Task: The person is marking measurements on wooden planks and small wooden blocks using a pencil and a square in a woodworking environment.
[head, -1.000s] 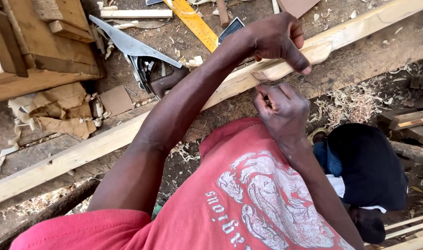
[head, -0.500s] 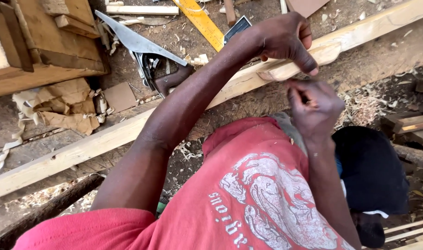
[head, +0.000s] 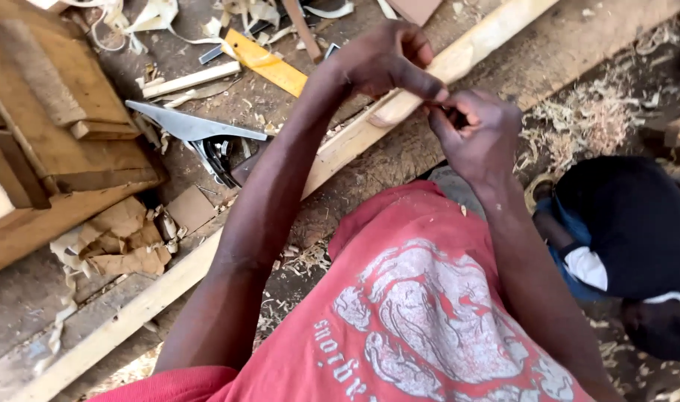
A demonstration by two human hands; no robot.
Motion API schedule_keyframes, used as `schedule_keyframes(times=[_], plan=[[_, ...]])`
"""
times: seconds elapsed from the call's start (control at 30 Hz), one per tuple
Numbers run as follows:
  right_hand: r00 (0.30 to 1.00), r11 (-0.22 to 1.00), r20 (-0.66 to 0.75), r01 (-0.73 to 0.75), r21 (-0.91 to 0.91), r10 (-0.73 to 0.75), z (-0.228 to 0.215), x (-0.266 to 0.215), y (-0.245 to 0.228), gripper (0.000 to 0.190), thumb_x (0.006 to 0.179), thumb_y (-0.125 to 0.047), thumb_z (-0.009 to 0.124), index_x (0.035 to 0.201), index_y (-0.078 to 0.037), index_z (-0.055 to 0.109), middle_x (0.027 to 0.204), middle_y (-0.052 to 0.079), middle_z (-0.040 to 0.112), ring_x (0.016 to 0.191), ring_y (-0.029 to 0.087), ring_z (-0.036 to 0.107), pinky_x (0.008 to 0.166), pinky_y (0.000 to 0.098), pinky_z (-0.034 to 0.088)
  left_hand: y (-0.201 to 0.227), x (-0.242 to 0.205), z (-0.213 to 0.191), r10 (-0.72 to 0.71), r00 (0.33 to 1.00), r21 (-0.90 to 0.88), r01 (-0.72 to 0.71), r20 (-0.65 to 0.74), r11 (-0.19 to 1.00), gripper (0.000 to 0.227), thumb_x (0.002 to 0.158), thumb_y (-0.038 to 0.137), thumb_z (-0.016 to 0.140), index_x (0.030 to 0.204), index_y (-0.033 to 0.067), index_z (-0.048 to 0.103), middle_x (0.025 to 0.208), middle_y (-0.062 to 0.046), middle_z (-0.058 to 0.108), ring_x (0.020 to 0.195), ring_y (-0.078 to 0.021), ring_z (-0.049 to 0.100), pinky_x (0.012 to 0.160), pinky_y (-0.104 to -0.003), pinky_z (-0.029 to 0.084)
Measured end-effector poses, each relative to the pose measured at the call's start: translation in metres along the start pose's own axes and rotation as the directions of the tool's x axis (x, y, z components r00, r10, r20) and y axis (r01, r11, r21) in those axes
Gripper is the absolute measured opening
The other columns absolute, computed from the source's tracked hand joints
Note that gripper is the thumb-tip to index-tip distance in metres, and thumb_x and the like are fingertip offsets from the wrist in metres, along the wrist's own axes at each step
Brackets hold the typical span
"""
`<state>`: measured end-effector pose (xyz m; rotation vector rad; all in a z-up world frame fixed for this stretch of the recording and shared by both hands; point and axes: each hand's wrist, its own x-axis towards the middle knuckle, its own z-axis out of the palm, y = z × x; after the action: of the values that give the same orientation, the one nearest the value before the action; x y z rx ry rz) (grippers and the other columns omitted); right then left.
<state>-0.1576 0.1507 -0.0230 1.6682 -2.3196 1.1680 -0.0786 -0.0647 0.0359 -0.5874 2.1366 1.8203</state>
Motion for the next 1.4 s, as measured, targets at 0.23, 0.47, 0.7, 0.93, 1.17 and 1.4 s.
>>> schedule_keyframes(times=[0.23,0.47,0.7,0.93,1.17,1.4], plan=[[0.990,1.000,-0.138,0.011,0.004,-0.011,-0.002,-0.004,-0.022,0.006,0.095,0.006,0.082,0.099,0.005,0.076,0.091,0.018,0.076,0.071,0.024,0.067,0.057,0.0336,0.052,-0.002,0.004,-0.001,0.029,1.000,-0.098,-0.029,-0.003,0.995,0.043,0.071,0.021,0.098,0.088,0.0156,0.058,0.075,0.005,0.058,0.059,-0.0063,0.049,0.044,-0.022,0.036],[0.986,0.997,-0.155,-0.054,0.059,0.062,0.010,-0.007,-0.010,0.005,0.098,-0.001,0.081,0.100,0.001,0.077,0.087,0.015,0.077,0.062,0.019,0.064,0.049,0.0315,0.047,0.002,-0.006,-0.005,0.027,1.000,0.021,-0.027,0.007,0.999,0.043,0.072,0.030,0.090,0.096,0.0159,0.057,0.098,0.001,0.062,0.072,-0.0091,0.055,0.054,-0.022,0.043],[0.959,0.992,-0.257,-0.101,0.079,0.118,-0.001,-0.001,-0.002,0.010,0.095,0.012,0.079,0.103,0.006,0.077,0.090,0.019,0.076,0.063,0.018,0.065,0.046,0.0260,0.048,-0.001,-0.003,-0.003,-0.033,0.999,0.019,0.034,-0.019,0.999,0.047,0.068,0.034,0.094,0.096,0.0154,0.062,0.084,0.003,0.064,0.061,-0.0079,0.054,0.046,-0.022,0.041],[0.938,0.988,-0.314,-0.125,0.092,0.148,0.001,-0.002,0.004,0.012,0.105,0.001,0.072,0.113,0.009,0.074,0.099,0.023,0.078,0.076,0.025,0.077,0.057,0.0296,0.063,0.002,-0.006,-0.002,-0.021,0.998,0.095,0.026,-0.054,0.995,0.044,0.070,0.036,0.092,0.097,0.0162,0.063,0.091,0.005,0.063,0.068,-0.0071,0.053,0.055,-0.022,0.039],[0.897,0.930,-0.297,-0.253,0.265,0.328,0.002,-0.002,0.001,0.025,0.092,0.008,0.076,0.116,0.003,0.077,0.087,0.030,0.071,0.070,0.044,0.073,0.046,0.0417,0.058,-0.023,0.005,-0.003,-0.043,0.998,0.001,0.043,-0.056,0.999,0.085,0.060,0.039,0.101,0.123,0.0004,0.058,0.107,-0.006,0.063,0.099,-0.0163,0.068,0.077,-0.029,0.060],[0.902,0.943,-0.291,-0.268,0.199,0.318,0.020,-0.014,0.014,0.021,0.087,0.000,0.081,0.108,-0.007,0.081,0.085,0.019,0.074,0.075,0.038,0.073,0.056,0.0410,0.059,0.001,-0.004,0.000,-0.130,0.991,0.004,0.130,-0.016,0.991,0.096,0.055,0.041,0.101,0.129,-0.0009,0.057,0.118,-0.020,0.063,0.117,-0.0376,0.065,0.098,-0.052,0.057]])
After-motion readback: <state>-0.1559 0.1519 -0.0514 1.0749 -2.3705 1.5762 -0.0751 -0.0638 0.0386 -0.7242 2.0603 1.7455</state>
